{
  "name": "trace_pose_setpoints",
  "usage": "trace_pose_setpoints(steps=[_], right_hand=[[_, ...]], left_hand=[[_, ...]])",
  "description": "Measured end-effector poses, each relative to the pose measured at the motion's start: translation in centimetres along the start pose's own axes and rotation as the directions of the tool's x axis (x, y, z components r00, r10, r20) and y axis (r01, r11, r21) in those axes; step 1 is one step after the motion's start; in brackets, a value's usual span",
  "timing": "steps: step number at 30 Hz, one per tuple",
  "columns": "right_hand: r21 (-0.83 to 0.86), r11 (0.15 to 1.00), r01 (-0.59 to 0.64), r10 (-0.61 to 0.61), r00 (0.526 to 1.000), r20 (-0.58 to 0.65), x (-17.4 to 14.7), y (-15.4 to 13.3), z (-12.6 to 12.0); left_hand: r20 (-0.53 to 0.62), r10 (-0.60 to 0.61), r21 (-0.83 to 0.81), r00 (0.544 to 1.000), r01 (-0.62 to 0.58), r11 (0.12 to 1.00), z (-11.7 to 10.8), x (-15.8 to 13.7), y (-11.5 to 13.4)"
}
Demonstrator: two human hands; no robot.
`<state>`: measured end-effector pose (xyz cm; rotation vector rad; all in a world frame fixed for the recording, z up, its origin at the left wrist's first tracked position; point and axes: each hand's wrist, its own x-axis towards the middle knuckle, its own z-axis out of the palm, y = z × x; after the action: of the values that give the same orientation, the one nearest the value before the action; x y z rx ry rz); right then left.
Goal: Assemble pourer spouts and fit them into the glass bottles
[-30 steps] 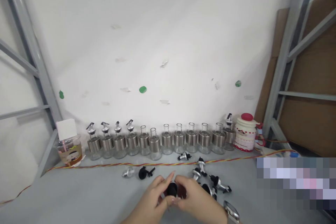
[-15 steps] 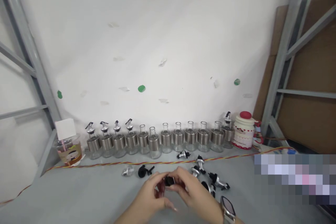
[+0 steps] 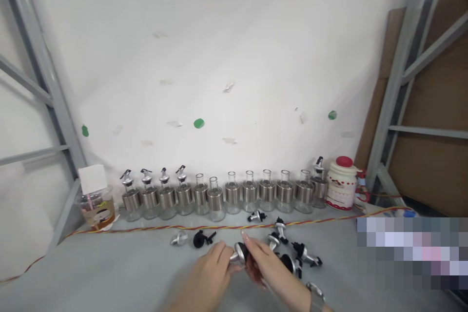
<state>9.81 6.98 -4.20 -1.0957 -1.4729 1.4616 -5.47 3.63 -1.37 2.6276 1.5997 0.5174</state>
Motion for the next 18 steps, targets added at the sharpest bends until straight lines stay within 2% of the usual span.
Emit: trace_pose_setpoints(steps=[3,6,10,13,18], right_hand=[[0.052,0.995,-0.08,0.081,0.997,-0.013,0.4,0.2,0.0],[0.045,0.998,-0.047,0.049,0.997,-0.056,0.4,0.0,0.0],[-0.013,0.999,-0.034,0.033,0.998,-0.046,-0.1,-0.5,0.4],[-0.072,0.997,0.04,-0.045,0.996,-0.073,-0.4,-0.4,0.6],[-0.185,0.976,0.119,-0.153,0.971,-0.182,-1.0,0.2,1.2]], left_hand=[[-0.001,0.0,-0.054,1.0,0.0,0.999,0.2,0.0,0.1],[-0.054,-0.006,-0.289,0.999,-0.01,0.957,0.8,0.0,-0.2],[-0.054,-0.125,-0.547,0.991,0.076,0.834,1.3,0.1,-0.2],[-0.017,-0.223,-0.702,0.975,0.148,0.697,1.5,0.3,0.2],[0.073,-0.349,-0.82,0.934,0.256,0.511,2.4,0.4,0.6]])
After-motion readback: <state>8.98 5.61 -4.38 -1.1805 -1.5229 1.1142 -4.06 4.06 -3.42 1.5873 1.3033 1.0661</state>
